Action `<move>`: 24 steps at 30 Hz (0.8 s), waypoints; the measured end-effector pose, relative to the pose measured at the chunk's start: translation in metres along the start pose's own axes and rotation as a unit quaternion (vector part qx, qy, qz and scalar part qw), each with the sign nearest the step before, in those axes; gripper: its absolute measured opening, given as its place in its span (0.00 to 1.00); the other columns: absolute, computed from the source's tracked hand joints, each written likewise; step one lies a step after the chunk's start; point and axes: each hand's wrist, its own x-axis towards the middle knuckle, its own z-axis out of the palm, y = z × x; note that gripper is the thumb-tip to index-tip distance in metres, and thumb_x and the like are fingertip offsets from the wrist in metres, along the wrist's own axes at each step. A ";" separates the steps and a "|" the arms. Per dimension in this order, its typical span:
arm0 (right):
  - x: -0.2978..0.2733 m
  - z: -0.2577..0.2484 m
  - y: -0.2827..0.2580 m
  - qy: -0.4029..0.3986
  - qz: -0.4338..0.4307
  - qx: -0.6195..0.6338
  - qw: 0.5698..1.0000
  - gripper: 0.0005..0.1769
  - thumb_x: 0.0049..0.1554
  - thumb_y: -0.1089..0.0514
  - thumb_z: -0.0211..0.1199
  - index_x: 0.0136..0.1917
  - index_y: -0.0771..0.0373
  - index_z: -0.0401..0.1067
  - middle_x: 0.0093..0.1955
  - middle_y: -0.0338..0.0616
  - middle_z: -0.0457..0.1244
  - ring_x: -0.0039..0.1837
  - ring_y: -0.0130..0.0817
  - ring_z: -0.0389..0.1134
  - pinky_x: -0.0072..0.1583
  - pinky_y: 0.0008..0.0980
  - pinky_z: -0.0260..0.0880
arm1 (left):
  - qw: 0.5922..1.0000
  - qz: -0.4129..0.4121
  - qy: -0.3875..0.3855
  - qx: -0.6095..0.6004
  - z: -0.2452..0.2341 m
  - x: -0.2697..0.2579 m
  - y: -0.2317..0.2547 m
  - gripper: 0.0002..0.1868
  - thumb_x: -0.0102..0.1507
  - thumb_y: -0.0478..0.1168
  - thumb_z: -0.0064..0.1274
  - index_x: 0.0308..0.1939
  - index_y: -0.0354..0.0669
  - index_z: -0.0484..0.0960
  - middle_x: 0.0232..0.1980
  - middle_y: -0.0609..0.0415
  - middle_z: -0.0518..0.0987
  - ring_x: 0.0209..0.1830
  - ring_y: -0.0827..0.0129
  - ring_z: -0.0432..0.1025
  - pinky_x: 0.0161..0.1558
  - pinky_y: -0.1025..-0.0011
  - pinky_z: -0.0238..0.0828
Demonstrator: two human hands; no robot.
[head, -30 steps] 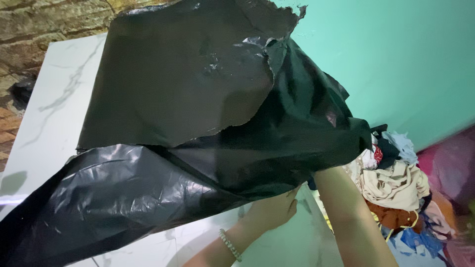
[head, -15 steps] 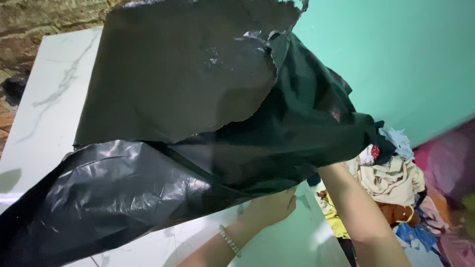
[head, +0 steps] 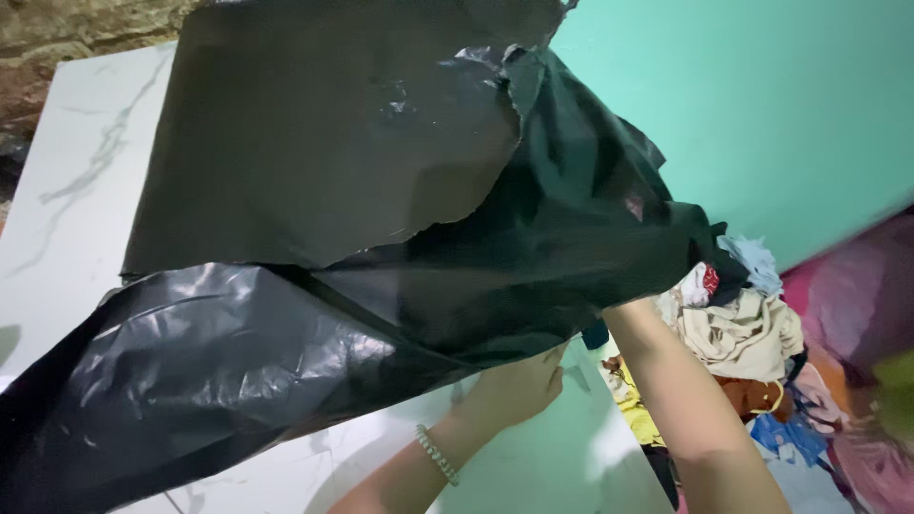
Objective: The person inserts a white plastic strip into a gap between a marble-patterned countertop and a wall, then uses scissors to trim the strip. They continue to adjust and press the strip into place along the edge.
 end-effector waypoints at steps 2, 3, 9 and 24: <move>0.007 -0.001 -0.003 0.001 -0.006 0.002 1.000 0.15 0.57 0.60 0.70 0.55 0.68 0.74 0.44 0.43 0.69 0.41 0.31 0.69 0.39 0.34 0.72 | 0.999 0.034 0.036 0.002 0.002 0.001 -0.003 0.29 0.68 0.47 0.38 0.73 0.45 0.68 0.53 0.44 0.81 0.37 0.54 0.80 0.41 0.58 0.78; 0.010 0.000 -0.005 0.000 -0.008 0.004 1.000 0.15 0.57 0.60 0.70 0.55 0.67 0.74 0.44 0.43 0.69 0.41 0.31 0.69 0.39 0.34 0.72 | 0.997 0.050 0.054 0.003 0.003 0.001 -0.005 0.28 0.68 0.47 0.38 0.72 0.44 0.68 0.56 0.44 0.80 0.39 0.54 0.80 0.43 0.59 0.78; 0.043 -0.009 -0.022 0.000 -0.024 0.006 1.000 0.14 0.57 0.60 0.70 0.55 0.67 0.74 0.44 0.43 0.69 0.42 0.31 0.69 0.39 0.34 0.72 | 0.966 0.156 0.189 0.083 0.004 -0.002 -0.005 0.28 0.68 0.46 0.42 0.70 0.39 0.72 0.62 0.39 0.78 0.53 0.52 0.77 0.56 0.59 0.73; 0.015 0.006 0.009 -0.031 0.000 -0.001 1.000 0.12 0.58 0.61 0.69 0.53 0.67 0.74 0.44 0.44 0.69 0.42 0.31 0.70 0.40 0.33 0.73 | 0.977 0.122 0.061 0.163 -0.003 0.013 0.001 0.25 0.70 0.47 0.40 0.67 0.37 0.73 0.58 0.36 0.78 0.49 0.52 0.77 0.53 0.57 0.75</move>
